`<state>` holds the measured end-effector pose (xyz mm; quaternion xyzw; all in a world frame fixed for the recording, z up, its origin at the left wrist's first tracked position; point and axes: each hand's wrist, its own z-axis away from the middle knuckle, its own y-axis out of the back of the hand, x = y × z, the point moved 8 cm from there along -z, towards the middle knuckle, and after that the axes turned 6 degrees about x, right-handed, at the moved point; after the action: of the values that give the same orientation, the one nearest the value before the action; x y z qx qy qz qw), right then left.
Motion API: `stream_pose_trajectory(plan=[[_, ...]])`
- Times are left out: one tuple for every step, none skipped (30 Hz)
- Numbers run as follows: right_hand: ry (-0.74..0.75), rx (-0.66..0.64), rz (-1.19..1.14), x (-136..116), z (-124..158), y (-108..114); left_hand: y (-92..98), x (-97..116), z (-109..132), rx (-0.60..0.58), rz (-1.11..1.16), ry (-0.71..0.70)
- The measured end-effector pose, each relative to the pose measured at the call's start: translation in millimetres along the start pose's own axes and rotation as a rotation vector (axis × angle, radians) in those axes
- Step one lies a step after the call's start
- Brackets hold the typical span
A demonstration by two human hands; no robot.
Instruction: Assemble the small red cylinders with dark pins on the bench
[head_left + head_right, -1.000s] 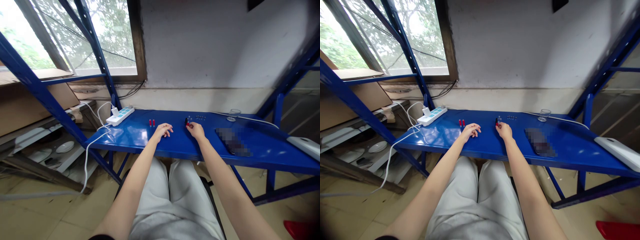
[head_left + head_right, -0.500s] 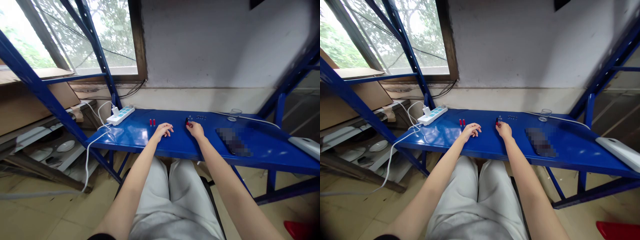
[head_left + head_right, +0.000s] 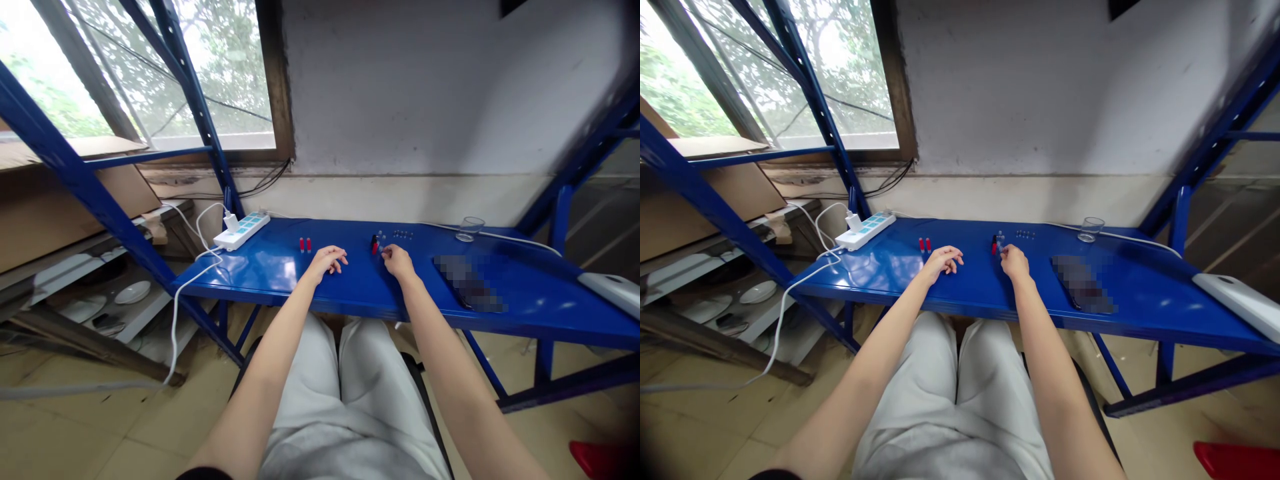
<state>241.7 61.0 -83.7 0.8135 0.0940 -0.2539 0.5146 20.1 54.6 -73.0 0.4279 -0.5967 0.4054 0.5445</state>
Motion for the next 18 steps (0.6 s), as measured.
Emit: stream_pose_trajectory(plan=[[-0.002, 0.0, 0.008, 0.2, 0.1, 0.4, -0.1, -0.1, 0.0, 0.0, -0.003, 0.0], [-0.006, -0.001, 0.019, -0.1, 0.4, 1.0, -0.3, -0.2, 0.0, -0.002, -0.004, 0.0], [-0.012, -0.003, 0.033, -0.6, 0.9, 1.9, -0.4, -0.4, 0.0, -0.004, -0.005, -0.001], [-0.021, -0.006, 0.047, -1.3, 1.4, 2.9, -0.6, -0.6, -0.1, -0.005, -0.004, -0.001], [-0.033, -0.008, 0.062, -1.9, 2.0, 3.9, -0.7, -0.9, -0.2, -0.007, -0.003, -0.002], [-0.047, -0.009, 0.075, -2.4, 2.5, 5.0, -0.7, -1.3, -0.4, -0.008, -0.003, -0.002], [-0.061, -0.007, 0.088, -2.6, 3.0, 6.1, -0.7, -1.7, -0.6, -0.009, -0.003, -0.001], [-0.072, -0.005, 0.099, -2.7, 3.3, 7.0, -0.7, -2.0, -0.9, -0.01, -0.004, -0.002], [-0.082, -0.001, 0.11, -2.7, 3.5, 7.7, -0.8, -2.2, -1.0, -0.01, -0.006, -0.003], [-0.09, 0.001, 0.12, -2.5, 3.5, 8.1, -0.9, -2.2, -1.1, -0.011, -0.008, -0.004], [-0.095, 0.002, 0.128, -2.3, 3.4, 8.2, -1.0, -2.1, -1.1, -0.012, -0.009, -0.005], [-0.099, -0.001, 0.135, -2.0, 3.2, 7.9, -1.2, -1.9, -1.0, -0.013, -0.01, -0.005], [-0.102, -0.006, 0.142, -1.7, 3.0, 7.4, -1.3, -1.6, -0.8, -0.013, -0.012, -0.006], [-0.104, -0.013, 0.149, -1.5, 2.8, 6.9, -1.4, -1.4, -0.7, -0.013, -0.014, -0.006], [-0.106, -0.019, 0.155, -1.4, 2.7, 6.6, -1.6, -1.2, -0.5, -0.014, -0.016, -0.006], [-0.107, -0.024, 0.161, -1.4, 2.6, 6.5, -1.7, -1.0, -0.4, -0.015, -0.017, -0.006], [-0.108, -0.028, 0.166, -1.5, 2.7, 6.6, -1.8, -1.0, -0.4, -0.015, -0.018, -0.007], [-0.107, -0.034, 0.169, -1.7, 2.9, 6.7, -1.8, -1.1, -0.4, -0.015, -0.019, -0.007]])
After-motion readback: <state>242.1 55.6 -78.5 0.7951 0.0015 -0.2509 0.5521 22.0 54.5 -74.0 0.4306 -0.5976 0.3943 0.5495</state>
